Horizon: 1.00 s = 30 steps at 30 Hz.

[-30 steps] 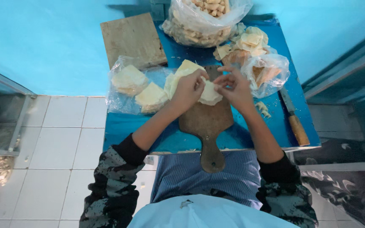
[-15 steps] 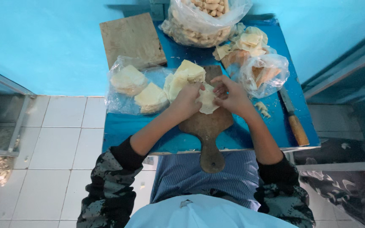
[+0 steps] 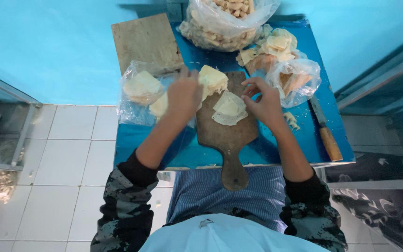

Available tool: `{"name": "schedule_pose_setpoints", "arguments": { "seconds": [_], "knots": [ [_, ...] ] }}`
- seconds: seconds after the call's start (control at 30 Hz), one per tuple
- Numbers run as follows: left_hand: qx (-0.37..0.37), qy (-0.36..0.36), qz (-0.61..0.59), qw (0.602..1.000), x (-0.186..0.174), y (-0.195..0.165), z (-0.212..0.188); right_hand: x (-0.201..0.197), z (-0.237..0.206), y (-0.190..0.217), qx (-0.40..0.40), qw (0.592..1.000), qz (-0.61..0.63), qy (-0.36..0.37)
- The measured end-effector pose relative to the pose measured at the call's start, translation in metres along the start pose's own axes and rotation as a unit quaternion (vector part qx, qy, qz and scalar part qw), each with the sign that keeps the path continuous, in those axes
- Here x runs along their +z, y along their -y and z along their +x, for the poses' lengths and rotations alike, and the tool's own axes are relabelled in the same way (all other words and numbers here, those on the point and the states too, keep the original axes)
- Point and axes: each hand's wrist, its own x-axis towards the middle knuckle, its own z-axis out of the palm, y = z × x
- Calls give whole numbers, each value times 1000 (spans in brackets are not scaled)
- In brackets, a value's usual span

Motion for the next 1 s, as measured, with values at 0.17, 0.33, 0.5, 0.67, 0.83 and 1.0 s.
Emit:
{"name": "schedule_pose_setpoints", "arguments": {
  "seconds": [0.17,0.33,0.5,0.67,0.83,1.0],
  "knots": [
    [-3,75,7,997,-3,25,7,0,1,2,-3,1000,12,-7],
    [9,60,34,998,8,17,4,4,0,2,1,1000,5,-2],
    [13,91,15,996,17,9,0,7,0,0,-4,1000,-9,5],
    [33,47,-37,998,20,24,4,8,0,-3,-2,1000,2,13],
    [46,53,-54,996,19,29,4,9,1,-3,13,999,35,25],
    [88,54,7,995,32,13,-1,10,0,-4,18,999,34,31]
  ]
}}
